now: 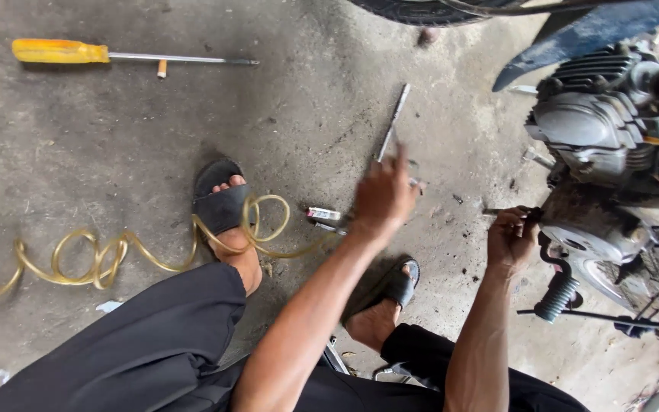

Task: The person is using tools to remove bolts from the engine area and then works on electrical components and wiring on a motorcycle.

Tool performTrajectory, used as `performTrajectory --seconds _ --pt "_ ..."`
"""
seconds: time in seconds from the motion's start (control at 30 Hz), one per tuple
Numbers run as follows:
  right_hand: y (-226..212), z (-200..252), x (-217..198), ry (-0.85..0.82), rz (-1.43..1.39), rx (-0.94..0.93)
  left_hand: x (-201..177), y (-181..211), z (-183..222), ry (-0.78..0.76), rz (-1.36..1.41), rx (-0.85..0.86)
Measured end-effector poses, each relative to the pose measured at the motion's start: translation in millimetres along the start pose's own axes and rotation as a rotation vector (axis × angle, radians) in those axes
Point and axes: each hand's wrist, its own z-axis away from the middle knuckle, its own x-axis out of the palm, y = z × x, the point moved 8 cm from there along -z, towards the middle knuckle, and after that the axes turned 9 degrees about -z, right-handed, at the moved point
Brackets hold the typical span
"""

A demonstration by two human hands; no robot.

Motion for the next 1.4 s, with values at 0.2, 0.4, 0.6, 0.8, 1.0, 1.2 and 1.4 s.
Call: performTrajectory --seconds 0.2,0.4,0.6,0.8,1.0,1.2,1.4 --pt "88.7 51.3 -36.5 0.201 0.749 -0.112 -51.7 -51.2 -21.0 0.288 -0.237 -0.132" --pt "212.7 29.5 -160.5 -0.173 2.318 0.106 -90.3 -92.4 -9.2 0.329 -0.492 -0.401" --pt "212.8 27.5 -139.7 -0.157 2.567 -0.067 40.6 -101.7 -18.8 0.061 -0.089 -0.254" --pt "125.9 151.8 -57.8 -0.161 2.294 0.179 181.9 -44.5 22.0 -0.518 0.457 -0.429" --pt "10.2 238.9 -53.2 0.344 2.169 0.077 293.7 60.2 102.0 -0.831 0.668 -0.261" --pt "-22.7 256.9 -60.7 0.534 2.300 -0.033 332.6 76.5 113.1 -0.410 0.473 0.253" --pt "-30.0 254.7 -61.8 0.566 2.324 -0.076 348.8 77.7 112.4 -0.462 0.401 0.188"
